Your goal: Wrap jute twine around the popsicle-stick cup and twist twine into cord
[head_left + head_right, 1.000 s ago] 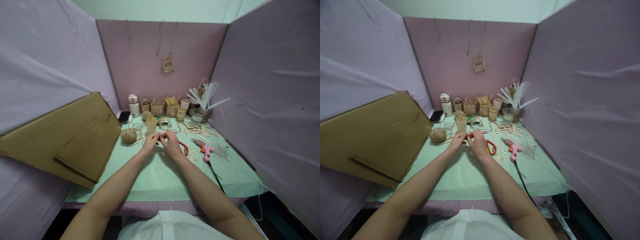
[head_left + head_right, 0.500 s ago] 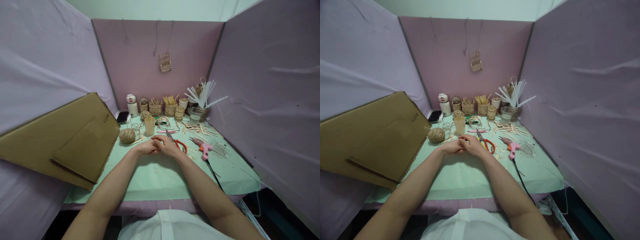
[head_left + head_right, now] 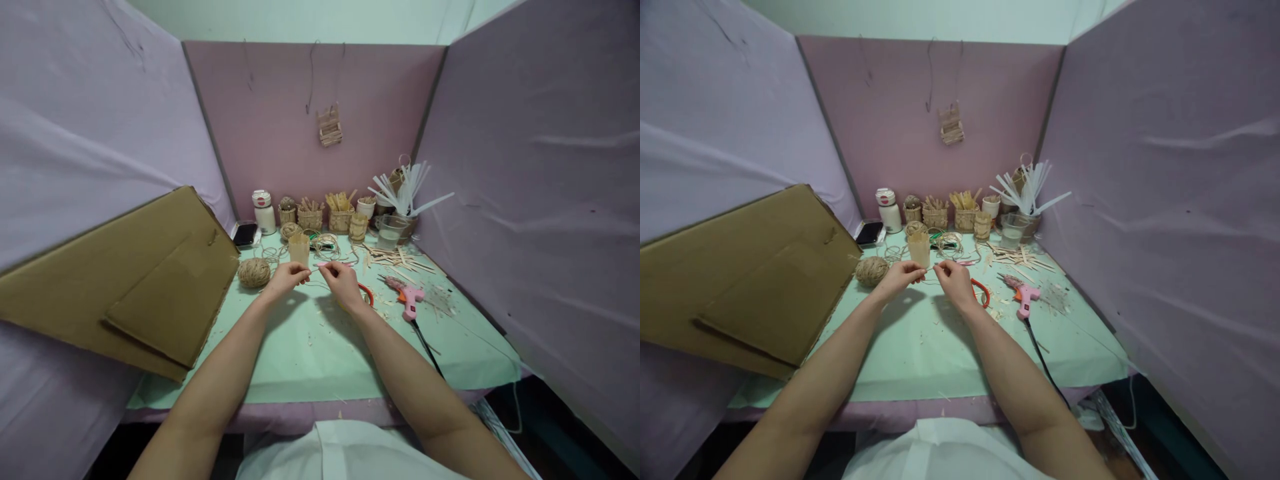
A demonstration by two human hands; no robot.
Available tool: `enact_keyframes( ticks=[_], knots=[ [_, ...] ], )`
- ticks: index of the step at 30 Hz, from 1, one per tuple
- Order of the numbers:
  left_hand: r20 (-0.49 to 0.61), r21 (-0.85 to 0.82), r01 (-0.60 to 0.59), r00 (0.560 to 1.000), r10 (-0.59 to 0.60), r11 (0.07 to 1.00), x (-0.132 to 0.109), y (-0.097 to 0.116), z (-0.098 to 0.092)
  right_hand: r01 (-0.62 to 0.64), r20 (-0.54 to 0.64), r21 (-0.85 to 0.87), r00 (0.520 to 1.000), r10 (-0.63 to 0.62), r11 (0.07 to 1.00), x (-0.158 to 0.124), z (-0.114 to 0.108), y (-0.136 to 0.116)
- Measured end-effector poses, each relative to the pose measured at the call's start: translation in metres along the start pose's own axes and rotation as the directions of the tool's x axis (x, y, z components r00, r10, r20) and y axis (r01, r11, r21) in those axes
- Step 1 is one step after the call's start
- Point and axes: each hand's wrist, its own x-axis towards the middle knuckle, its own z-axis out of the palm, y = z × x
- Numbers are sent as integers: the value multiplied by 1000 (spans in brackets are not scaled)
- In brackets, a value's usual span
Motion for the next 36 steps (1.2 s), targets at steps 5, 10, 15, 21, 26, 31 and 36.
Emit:
enact_keyframes(
  ticks=[5,10,15,21,26,31,36],
  knots=[
    [-164,50,-41,985,49,998,0,1,10,-21,-60,32,998,23,999,0,0,0],
    [-16,-248,129,990,-137,960,0,-8,14,39,-28,26,999,-38,999,-3,4,0],
    [133,-438,276,961,-242,855,-2,-9,16,147,43,-68,989,-145,987,-5,5,-1],
    [137,-497,317,948,-288,808,-1,-3,12,261,118,-167,963,-244,951,-6,2,-1],
    [168,-543,368,928,-332,755,-1,2,8,284,156,-251,955,-251,925,-7,2,1],
    [156,-612,393,911,-383,686,-3,7,8,305,182,-348,950,-255,887,-7,2,1],
    [119,-618,314,944,-309,721,-2,0,14,313,190,-349,947,-260,883,-7,3,-1]
  ],
)
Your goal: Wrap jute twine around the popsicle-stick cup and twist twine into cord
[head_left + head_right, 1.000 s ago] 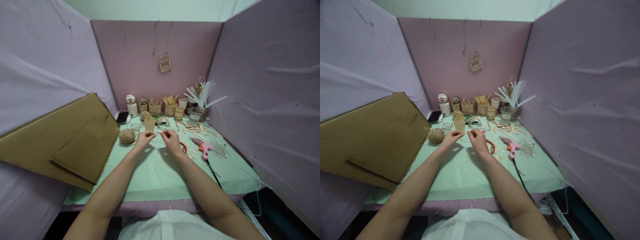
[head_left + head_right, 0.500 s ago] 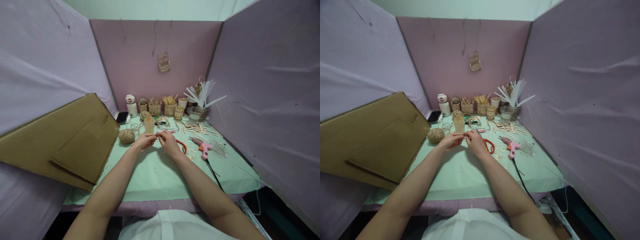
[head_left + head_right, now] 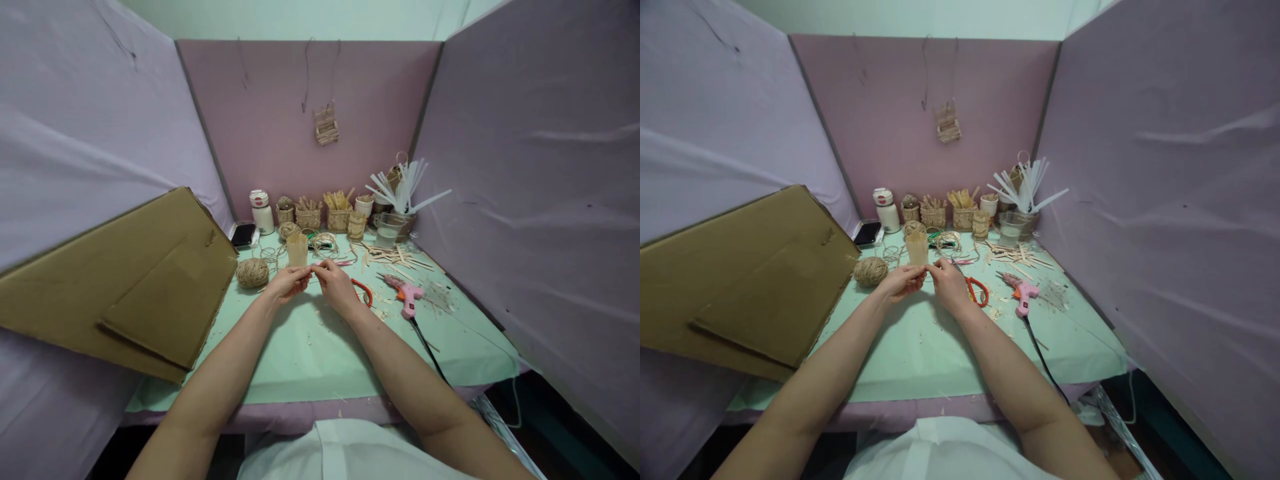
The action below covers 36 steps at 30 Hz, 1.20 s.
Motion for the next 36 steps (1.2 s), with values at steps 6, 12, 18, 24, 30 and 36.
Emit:
enact_keyframes(
  ticks=[6,12,18,24,30,36],
  knots=[
    [-8,138,-128,991,130,982,7,-11,-3,-24,-52,167,998,33,986,1,1,0],
    [3,427,-265,957,292,865,14,-13,-8,-90,-72,265,991,113,960,3,3,6],
    [153,615,-309,949,275,725,11,-11,-7,-118,-20,266,992,128,957,3,5,9],
    [175,540,-247,968,180,805,13,-17,-11,-115,-21,311,992,128,943,3,7,8],
    [49,399,-178,984,173,899,13,-18,-7,-200,-156,256,957,245,946,3,6,8],
    [-53,397,-230,961,273,888,13,-17,-4,-246,-173,207,943,283,947,2,5,4]
  ],
)
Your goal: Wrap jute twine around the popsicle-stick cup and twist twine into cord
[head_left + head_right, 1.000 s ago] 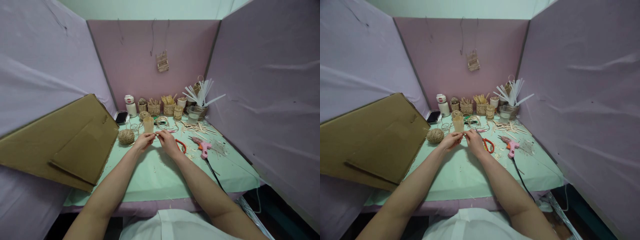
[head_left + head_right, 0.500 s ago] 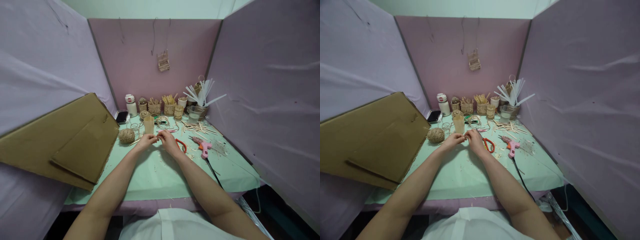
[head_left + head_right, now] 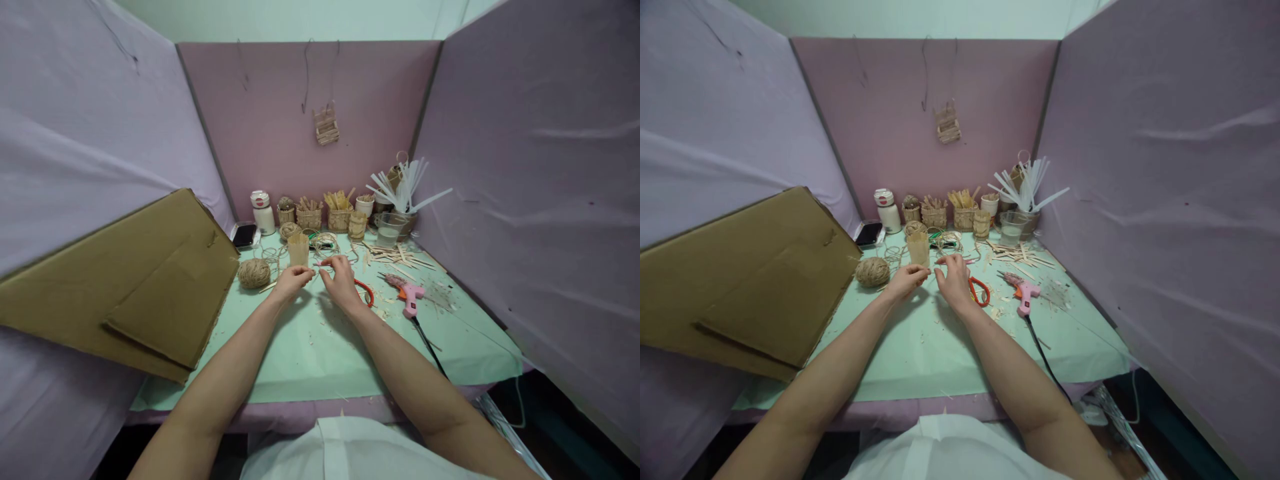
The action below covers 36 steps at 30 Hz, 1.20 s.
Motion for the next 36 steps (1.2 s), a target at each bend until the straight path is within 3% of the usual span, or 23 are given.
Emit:
enact_keyframes(
  ticks=[7,12,23,36],
  knots=[
    [-60,109,-160,984,168,981,-4,4,3,-46,54,31,998,44,998,0,0,-4],
    [-47,160,-187,979,197,969,-6,6,6,-72,81,79,995,66,994,1,1,-3],
    [-11,-176,49,999,-51,983,-8,4,11,-118,105,134,989,104,984,3,2,-1],
    [157,-387,165,981,-112,907,-10,2,11,-399,296,436,910,291,806,4,1,0]
  ],
)
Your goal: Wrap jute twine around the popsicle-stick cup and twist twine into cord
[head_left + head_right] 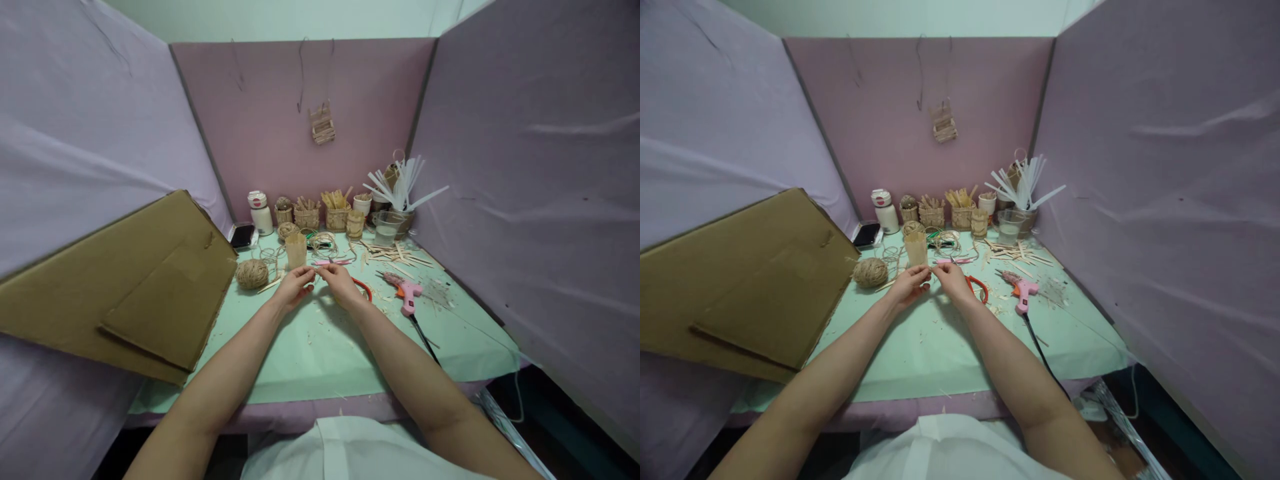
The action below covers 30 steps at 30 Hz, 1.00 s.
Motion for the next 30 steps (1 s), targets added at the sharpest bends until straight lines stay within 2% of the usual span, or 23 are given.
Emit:
enact_keyframes(
  ticks=[4,7,10,16,24,27,30],
  knots=[
    [-13,9,-24,1000,24,1000,0,-1,1,109,-61,-56,992,-112,993,1,0,-1],
    [-39,30,-45,998,47,999,0,-2,2,254,-121,-235,950,-287,938,1,0,0],
    [-81,48,-50,995,54,998,1,-5,3,332,-90,-370,917,-388,868,-1,0,1],
    [-160,78,-75,983,87,994,3,-8,3,335,-93,-417,909,-406,845,-4,1,1],
    [-190,113,-81,976,102,990,2,-10,4,304,-75,-496,918,-389,813,-4,-1,0],
    [-188,52,-55,980,64,997,2,-10,6,329,-72,-543,898,-434,772,-5,0,-2],
    [-135,-90,27,990,-39,996,2,-7,6,375,-54,-540,878,-476,753,-7,1,-3]
  ],
)
